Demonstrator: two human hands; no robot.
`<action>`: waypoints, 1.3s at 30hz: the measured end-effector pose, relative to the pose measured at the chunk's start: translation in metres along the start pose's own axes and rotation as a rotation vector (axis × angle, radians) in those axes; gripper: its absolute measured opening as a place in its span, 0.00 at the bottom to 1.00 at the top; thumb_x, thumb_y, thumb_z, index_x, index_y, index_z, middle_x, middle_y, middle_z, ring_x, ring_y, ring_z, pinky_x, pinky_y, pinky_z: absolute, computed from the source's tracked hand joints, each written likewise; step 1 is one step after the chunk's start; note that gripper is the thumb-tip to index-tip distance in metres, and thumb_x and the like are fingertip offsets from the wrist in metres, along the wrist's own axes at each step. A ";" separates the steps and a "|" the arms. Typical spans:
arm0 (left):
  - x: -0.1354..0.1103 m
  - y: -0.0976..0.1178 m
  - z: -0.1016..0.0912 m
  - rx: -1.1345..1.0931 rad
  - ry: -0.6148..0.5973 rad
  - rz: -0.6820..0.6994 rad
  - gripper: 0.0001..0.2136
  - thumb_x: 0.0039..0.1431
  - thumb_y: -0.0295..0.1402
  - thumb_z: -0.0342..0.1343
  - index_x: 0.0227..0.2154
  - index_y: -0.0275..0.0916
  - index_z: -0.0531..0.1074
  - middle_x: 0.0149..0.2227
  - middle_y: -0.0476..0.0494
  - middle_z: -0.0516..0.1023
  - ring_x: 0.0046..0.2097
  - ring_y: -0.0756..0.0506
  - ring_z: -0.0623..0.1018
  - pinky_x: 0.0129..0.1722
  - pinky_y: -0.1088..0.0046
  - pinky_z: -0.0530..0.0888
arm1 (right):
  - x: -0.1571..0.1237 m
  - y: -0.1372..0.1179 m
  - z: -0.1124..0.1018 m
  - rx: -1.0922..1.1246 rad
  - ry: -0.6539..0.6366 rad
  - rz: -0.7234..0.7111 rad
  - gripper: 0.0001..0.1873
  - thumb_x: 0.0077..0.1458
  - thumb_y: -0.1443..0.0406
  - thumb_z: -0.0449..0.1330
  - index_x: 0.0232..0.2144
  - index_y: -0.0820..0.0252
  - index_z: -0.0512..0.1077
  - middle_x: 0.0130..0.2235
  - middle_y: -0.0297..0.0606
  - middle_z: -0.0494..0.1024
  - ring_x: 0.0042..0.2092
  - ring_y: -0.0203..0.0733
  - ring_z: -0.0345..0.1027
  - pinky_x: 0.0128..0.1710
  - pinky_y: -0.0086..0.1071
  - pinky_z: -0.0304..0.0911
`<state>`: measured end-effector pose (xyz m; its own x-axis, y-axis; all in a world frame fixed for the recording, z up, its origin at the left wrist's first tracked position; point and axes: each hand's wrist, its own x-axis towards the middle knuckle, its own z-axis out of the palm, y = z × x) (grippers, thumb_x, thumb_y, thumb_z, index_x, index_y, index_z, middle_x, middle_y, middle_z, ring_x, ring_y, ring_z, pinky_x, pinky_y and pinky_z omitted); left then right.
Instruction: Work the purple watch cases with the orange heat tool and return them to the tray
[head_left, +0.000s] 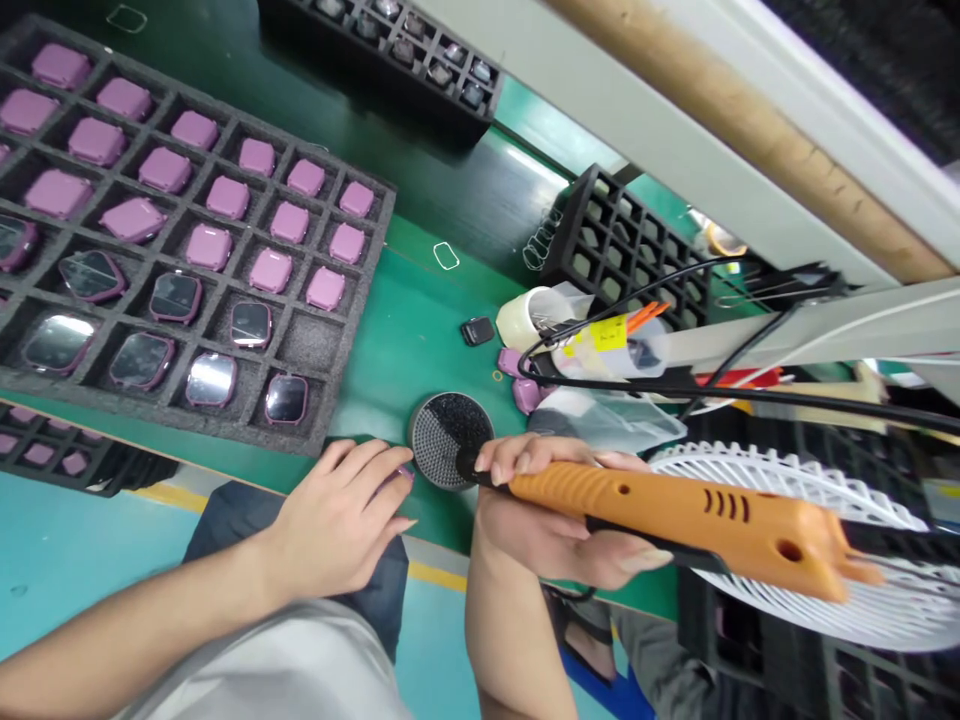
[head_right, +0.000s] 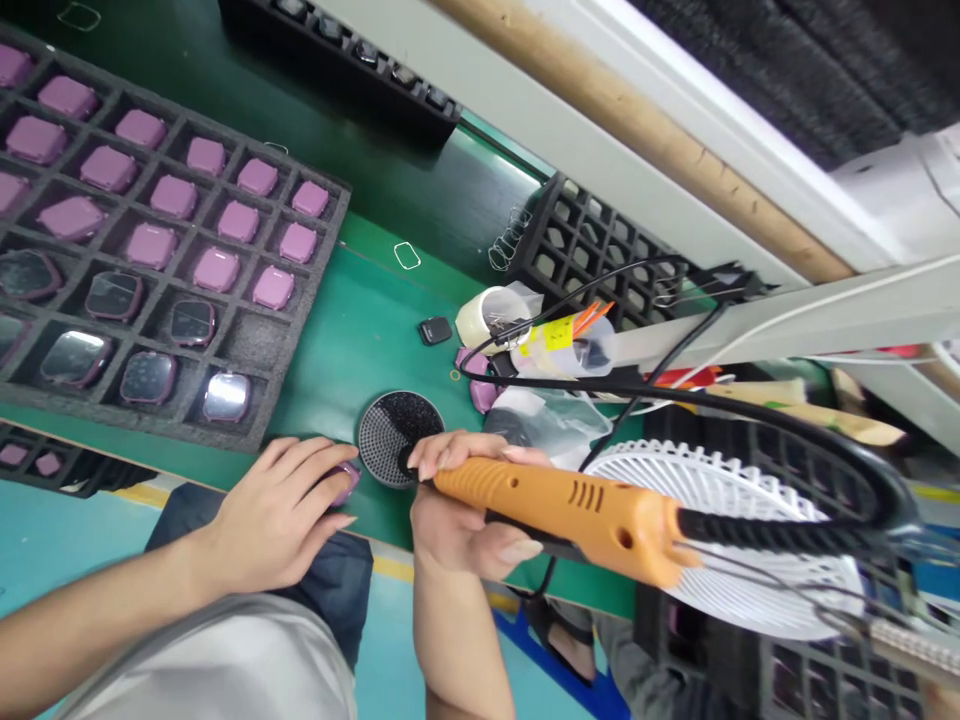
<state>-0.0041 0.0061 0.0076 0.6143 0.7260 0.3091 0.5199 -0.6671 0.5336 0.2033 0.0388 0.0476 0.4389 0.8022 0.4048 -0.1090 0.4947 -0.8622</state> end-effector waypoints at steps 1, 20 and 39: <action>-0.001 -0.001 -0.001 -0.022 -0.014 0.012 0.14 0.73 0.32 0.58 0.57 0.33 0.77 0.64 0.31 0.78 0.63 0.32 0.76 0.58 0.49 0.73 | 0.000 0.000 0.000 0.007 -0.006 0.003 0.24 0.65 0.39 0.57 0.50 0.45 0.75 0.30 0.28 0.77 0.23 0.38 0.68 0.21 0.34 0.67; 0.001 -0.003 0.002 -0.007 0.085 0.035 0.09 0.75 0.35 0.63 0.53 0.38 0.79 0.54 0.38 0.82 0.55 0.38 0.78 0.54 0.55 0.73 | -0.019 -0.040 0.018 -0.030 -0.102 0.044 0.31 0.69 0.36 0.48 0.55 0.45 0.75 0.36 0.32 0.77 0.30 0.42 0.69 0.28 0.42 0.70; 0.000 -0.003 0.001 -0.029 0.033 0.039 0.12 0.74 0.32 0.59 0.56 0.38 0.78 0.56 0.35 0.81 0.57 0.35 0.77 0.55 0.52 0.73 | -0.035 -0.031 0.025 -0.015 -0.089 0.083 0.34 0.71 0.35 0.40 0.55 0.47 0.72 0.35 0.31 0.74 0.29 0.41 0.67 0.27 0.42 0.69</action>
<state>-0.0055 0.0082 0.0053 0.6138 0.7050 0.3554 0.4780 -0.6901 0.5435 0.1688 0.0034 0.0674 0.3482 0.8669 0.3568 -0.1275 0.4209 -0.8981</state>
